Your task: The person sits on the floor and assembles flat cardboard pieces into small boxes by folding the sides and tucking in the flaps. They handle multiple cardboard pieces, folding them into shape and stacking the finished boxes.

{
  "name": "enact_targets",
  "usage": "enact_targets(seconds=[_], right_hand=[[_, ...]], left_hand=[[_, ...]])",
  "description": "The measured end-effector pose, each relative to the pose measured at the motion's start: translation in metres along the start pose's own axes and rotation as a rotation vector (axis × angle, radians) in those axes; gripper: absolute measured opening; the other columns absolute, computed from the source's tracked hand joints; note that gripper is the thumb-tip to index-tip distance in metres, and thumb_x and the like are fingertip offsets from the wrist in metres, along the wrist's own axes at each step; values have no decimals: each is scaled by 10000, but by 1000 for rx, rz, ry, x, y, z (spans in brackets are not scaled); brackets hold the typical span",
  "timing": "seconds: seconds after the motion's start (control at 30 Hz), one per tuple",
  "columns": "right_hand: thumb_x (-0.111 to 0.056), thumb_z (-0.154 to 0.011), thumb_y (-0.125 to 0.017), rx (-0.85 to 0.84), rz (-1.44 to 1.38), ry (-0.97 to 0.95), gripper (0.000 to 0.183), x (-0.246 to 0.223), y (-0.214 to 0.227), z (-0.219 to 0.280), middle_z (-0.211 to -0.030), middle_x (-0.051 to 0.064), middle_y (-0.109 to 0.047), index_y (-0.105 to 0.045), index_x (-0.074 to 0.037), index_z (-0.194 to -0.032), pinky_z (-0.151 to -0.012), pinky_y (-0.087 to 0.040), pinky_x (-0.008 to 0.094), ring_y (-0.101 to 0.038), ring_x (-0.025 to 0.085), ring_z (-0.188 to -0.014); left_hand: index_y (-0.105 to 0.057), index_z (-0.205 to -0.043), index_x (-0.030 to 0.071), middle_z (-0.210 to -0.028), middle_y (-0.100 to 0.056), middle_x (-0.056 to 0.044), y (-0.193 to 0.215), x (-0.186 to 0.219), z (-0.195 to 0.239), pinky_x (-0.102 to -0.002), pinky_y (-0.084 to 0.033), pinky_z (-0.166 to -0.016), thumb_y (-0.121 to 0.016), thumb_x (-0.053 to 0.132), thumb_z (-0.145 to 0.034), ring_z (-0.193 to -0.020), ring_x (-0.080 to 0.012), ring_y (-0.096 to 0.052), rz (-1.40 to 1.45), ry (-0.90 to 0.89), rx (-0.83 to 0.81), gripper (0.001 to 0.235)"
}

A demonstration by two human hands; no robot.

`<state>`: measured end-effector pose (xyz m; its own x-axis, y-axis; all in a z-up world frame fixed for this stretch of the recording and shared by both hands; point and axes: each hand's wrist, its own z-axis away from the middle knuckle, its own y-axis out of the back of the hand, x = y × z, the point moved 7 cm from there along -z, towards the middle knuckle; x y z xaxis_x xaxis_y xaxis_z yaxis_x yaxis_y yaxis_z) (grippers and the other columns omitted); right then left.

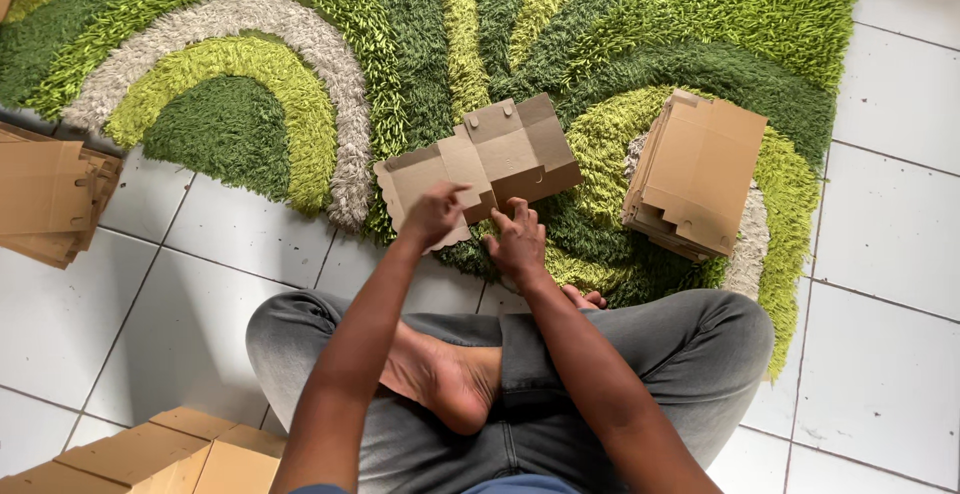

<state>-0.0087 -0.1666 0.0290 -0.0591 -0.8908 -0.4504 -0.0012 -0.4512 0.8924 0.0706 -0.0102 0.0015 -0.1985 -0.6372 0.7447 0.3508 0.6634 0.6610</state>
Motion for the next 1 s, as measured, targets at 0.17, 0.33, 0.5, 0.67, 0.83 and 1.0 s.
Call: enact_targets(seconds=[0.17,0.33,0.5,0.67,0.83,1.0], right_hand=[[-156,-809,-736,348,-262,161,145,-6,28,-9,-1006,12,-546,-702,-172,-949,-755,-517,401,-632,271,-917],[-203,-892,-690,277,-377,136,227,-26,29,-2,-723,6,-636,-660,-173,-1115,-623,-545,392,-666,227,-651],[-458,-951,-538,-121,-231,29,507,-26,-2,-4,-754,65,-718,-438,-324,-1429,-812,-522,599,-694,421,-807],[-645,-940,-447,-112,-234,-140,397,1,-13,-20,-1016,32,-716,-625,-351,-1139,-840,-531,564,-689,403,-916],[-578,-860,-616,31,-198,-133,373,5,-3,-24,-871,30,-709,-644,-231,-995,-744,-548,544,-705,369,-837],[-307,-894,-670,294,-156,-193,133,66,-20,-55,-1024,-8,-727,-687,-251,-1014,-750,-593,494,-723,281,-869]], left_hand=[[-657,-1138,203,-1050,-559,-72,84,-37,42,-483,-543,-844,-699,257,-830,-991,-344,-652,-110,301,400,315],[-553,-1239,140,-1088,-532,-81,81,-94,60,-502,-517,-919,-707,311,-836,-1063,-343,-629,-83,593,500,464],[-518,-1283,36,-1061,-654,-194,61,-118,38,-557,-500,-909,-678,406,-881,-1075,-417,-635,54,637,412,569],[-678,-1080,150,-922,-709,-70,51,-144,31,-461,-539,-810,-725,452,-842,-975,-316,-689,137,646,424,387],[-625,-1082,114,-932,-683,-133,56,-114,40,-514,-532,-775,-740,284,-854,-946,-365,-682,278,569,522,307],[-190,-1326,44,-780,-656,-273,19,-79,50,-464,-602,-483,-685,-98,-747,-565,-418,-680,772,696,229,775]])
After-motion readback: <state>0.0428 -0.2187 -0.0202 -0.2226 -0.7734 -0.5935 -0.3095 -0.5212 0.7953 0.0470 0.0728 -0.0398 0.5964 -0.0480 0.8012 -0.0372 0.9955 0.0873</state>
